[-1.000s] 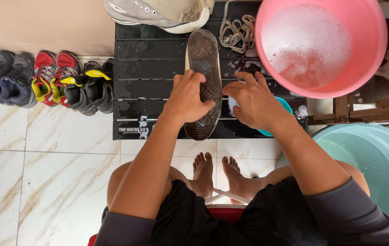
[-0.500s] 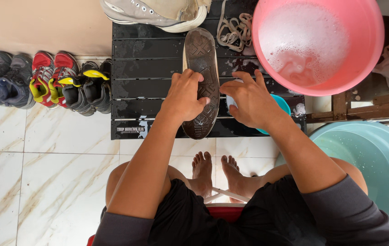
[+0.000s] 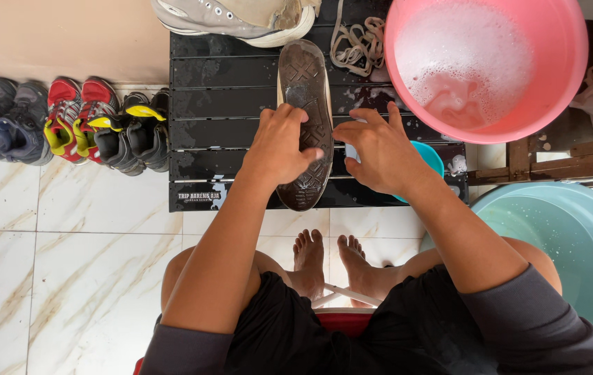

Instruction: The person cleans the sole of a shoe by applying a liquid from a small bottle and scrubbing it with a small brush while holding the shoe over a workspace.

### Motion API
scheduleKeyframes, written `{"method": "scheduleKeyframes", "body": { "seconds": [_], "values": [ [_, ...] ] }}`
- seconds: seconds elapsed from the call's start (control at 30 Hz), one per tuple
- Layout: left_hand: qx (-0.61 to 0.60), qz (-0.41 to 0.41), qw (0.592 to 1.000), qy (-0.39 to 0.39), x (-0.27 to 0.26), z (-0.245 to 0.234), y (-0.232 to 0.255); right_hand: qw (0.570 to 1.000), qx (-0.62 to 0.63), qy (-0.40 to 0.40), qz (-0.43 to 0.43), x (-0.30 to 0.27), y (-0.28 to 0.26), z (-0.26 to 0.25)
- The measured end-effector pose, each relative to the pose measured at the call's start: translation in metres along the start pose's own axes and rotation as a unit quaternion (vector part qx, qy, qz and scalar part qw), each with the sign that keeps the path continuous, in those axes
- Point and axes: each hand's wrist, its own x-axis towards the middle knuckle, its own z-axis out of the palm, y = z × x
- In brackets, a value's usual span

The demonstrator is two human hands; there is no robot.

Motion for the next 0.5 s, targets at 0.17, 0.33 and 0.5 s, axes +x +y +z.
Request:
{"method": "scheduleKeyframes", "body": {
  "seconds": [0.17, 0.33, 0.5],
  "values": [
    [-0.024, 0.021, 0.999, 0.008, 0.005, 0.007, -0.016, 1.000, 0.019, 0.022, 0.012, 0.002, 0.013, 0.014],
    [-0.065, 0.045, 0.997, 0.023, 0.002, 0.006, -0.022, 0.993, -0.013, 0.106, 0.049, -0.001, 0.008, 0.030],
    [-0.049, 0.022, 0.997, -0.047, -0.005, -0.004, -0.012, 0.959, -0.281, 0.038, -0.006, -0.036, -0.050, 0.050]
  ]
}}
